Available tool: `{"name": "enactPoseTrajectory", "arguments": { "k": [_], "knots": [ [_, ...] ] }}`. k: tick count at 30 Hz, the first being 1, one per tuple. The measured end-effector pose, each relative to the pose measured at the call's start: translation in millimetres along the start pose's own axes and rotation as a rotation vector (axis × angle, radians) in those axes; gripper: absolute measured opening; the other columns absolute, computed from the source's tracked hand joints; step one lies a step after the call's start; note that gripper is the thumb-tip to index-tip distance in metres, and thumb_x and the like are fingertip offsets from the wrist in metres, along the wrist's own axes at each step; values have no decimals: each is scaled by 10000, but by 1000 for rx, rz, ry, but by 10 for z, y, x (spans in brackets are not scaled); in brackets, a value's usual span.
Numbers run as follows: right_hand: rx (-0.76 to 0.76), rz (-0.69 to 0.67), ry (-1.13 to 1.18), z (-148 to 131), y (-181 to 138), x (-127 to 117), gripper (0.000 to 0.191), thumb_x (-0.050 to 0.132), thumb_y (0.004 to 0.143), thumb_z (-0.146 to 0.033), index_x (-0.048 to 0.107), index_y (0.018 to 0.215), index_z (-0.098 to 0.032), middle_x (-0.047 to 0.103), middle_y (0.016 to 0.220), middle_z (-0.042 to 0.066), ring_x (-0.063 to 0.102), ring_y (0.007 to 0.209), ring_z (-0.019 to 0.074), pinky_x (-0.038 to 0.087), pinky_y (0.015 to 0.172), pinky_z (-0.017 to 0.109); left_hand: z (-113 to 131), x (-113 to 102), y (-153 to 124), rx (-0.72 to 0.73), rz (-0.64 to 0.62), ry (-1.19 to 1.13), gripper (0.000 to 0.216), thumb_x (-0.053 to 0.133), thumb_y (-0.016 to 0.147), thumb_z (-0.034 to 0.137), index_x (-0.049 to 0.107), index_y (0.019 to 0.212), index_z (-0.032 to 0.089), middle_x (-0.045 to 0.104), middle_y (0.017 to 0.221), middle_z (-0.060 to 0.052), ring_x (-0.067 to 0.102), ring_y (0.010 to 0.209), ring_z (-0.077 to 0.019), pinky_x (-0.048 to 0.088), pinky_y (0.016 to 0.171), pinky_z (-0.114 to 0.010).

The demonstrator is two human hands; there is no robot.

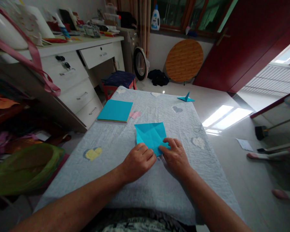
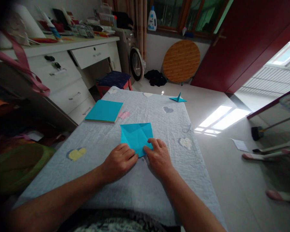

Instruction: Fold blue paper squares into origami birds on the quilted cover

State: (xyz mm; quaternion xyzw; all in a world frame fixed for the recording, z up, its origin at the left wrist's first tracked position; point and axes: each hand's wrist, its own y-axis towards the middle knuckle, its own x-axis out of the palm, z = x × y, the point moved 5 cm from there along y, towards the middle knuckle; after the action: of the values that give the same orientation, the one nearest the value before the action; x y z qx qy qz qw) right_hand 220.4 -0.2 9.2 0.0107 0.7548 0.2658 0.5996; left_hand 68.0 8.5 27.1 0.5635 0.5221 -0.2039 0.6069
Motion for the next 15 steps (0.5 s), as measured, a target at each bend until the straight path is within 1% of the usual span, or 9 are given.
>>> {"name": "enactPoseTrajectory", "arguments": {
  "k": [3, 5, 6, 8, 10, 12, 15],
  "knots": [
    [-64, -7, -15, -39, 0, 26, 183, 564, 921, -143, 724, 939, -229, 633, 1042, 82, 505, 857, 220, 436, 763, 351, -10, 39, -10, -32, -25, -85, 194, 500, 956, 154, 618, 804, 179, 594, 731, -25, 544, 703, -187, 449, 745, -361],
    [-74, 16, -20, -25, 2, 25, 178, 569, 923, -141, 724, 947, -225, 644, 985, 73, 504, 827, 215, 435, 732, 340, -73, 73, -20, -102, -62, -214, 125, 533, 932, 161, 637, 864, 180, 630, 800, -38, 574, 765, -197, 465, 766, -364],
    [-78, 34, -21, -13, 3, 20, 177, 569, 926, -142, 724, 953, -223, 648, 963, 71, 504, 816, 213, 436, 723, 336, -117, 91, -27, -142, -79, -288, 93, 557, 915, 165, 647, 922, 182, 652, 866, -48, 591, 820, -204, 476, 794, -367],
    [-83, 69, -20, 15, 3, 9, 175, 567, 932, -145, 724, 962, -217, 655, 929, 70, 510, 801, 212, 443, 715, 333, -214, 115, -43, -207, -92, -412, 181, 601, 881, 172, 647, 1056, 186, 674, 1039, -70, 608, 960, -221, 485, 880, -380],
    [-84, 78, -16, 40, 1, 16, 170, 568, 936, -154, 723, 973, -212, 664, 923, 73, 522, 794, 213, 456, 721, 337, -288, 119, -53, -217, -80, -472, 240, 623, 865, 176, 640, 1105, 188, 666, 1161, -84, 604, 1068, -235, 474, 956, -401],
    [-67, 63, -5, 64, 0, 40, 175, 565, 935, -149, 720, 989, -212, 675, 937, 77, 544, 804, 218, 471, 735, 344, -315, 106, -53, -177, -54, -484, 212, 600, 871, 149, 644, 1075, 186, 684, 1152, -82, 615, 1078, -229, 474, 967, -403],
    [-15, 20, 75, 104, -9, 74, 212, 539, 924, -112, 706, 1014, -206, 690, 952, 79, 590, 837, 221, 495, 780, 353, -275, 80, -41, -102, -22, -422, 175, 518, 900, 100, 649, 994, 169, 716, 1032, -82, 644, 970, -213, 502, 891, -386]
  ]
}}
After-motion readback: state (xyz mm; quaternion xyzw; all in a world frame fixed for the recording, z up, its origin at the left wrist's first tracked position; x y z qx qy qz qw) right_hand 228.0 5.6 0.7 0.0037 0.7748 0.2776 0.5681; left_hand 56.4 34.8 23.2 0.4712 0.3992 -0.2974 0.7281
